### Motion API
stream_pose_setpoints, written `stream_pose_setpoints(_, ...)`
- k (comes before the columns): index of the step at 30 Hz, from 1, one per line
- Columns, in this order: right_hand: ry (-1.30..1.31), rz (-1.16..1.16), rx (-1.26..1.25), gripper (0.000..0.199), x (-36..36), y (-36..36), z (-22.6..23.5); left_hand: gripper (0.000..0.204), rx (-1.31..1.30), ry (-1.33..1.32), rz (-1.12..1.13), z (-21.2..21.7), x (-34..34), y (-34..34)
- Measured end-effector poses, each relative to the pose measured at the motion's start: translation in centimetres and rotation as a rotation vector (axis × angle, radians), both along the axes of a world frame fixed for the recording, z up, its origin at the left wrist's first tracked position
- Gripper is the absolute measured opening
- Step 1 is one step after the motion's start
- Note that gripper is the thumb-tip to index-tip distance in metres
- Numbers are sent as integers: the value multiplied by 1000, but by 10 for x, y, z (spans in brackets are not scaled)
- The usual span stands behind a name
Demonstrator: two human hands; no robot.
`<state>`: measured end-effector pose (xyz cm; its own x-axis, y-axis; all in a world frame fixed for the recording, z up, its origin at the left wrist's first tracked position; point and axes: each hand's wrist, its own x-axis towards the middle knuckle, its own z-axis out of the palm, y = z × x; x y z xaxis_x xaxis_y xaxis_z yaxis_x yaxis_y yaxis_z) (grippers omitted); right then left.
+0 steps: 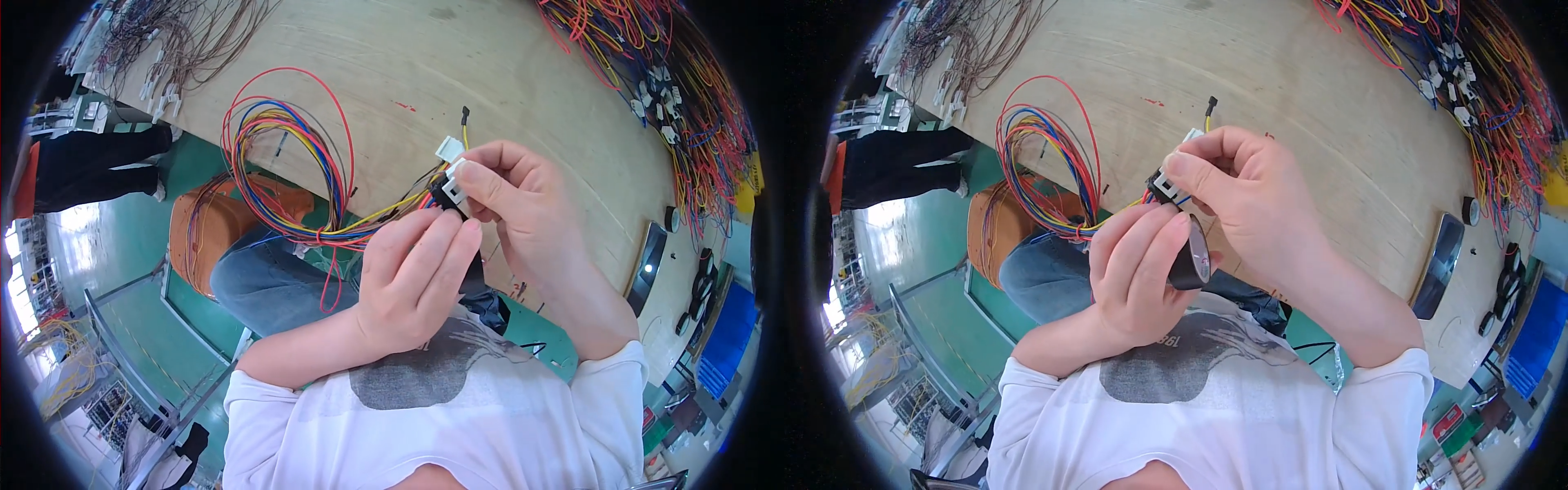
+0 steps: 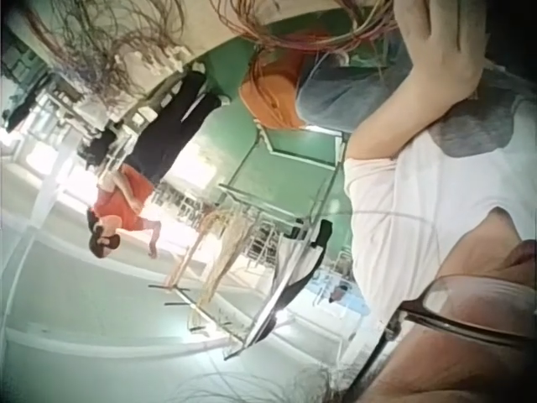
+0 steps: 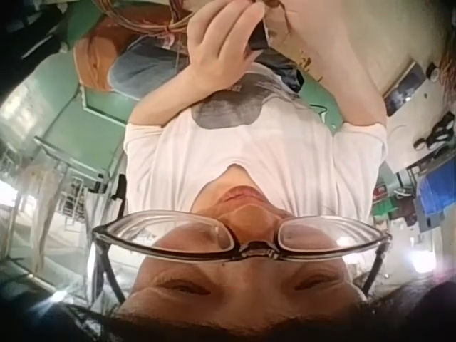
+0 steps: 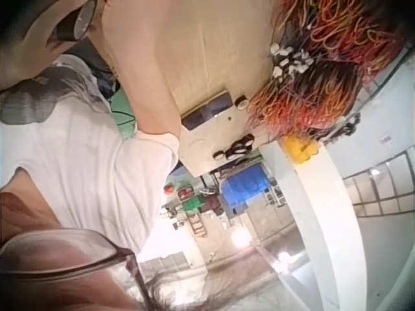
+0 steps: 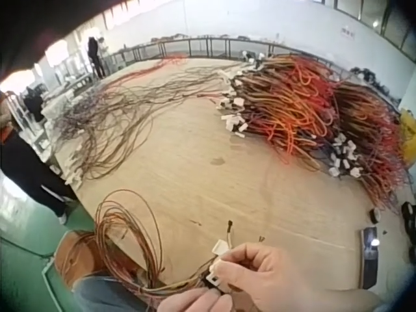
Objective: Wrapping electrical wire bundle connectors with black electrical tape in a factory setting.
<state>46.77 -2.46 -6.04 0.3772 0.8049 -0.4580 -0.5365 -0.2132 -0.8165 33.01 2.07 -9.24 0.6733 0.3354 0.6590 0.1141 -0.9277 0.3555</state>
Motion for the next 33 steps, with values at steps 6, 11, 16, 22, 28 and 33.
stream_pose_setpoints(6, -27, -3, 16, 14, 0, 0, 0, 43, -2, 12, -7, 2, -2, 1)
stream_pose_setpoints(11, -18, -88, 27, 15, -8, 2, -1, 44, -108, -76, 44, 0, 8, -6)
stream_pose_setpoints(16, -12, -78, 17, 16, -6, 1, -5, 46, -50, -94, 64, -15, 8, -7)
stream_pose_setpoints(22, 21, -135, 26, 16, -7, 4, -3, 49, -127, -106, 3, -21, 7, -10)
stream_pose_setpoints(28, -65, -120, -2, 17, -3, 1, -3, 32, -533, -181, -135, -13, 0, -7)
stream_pose_setpoints(33, -122, -89, -15, 17, -5, 1, -3, 21, -960, -294, -48, -10, 6, -2)
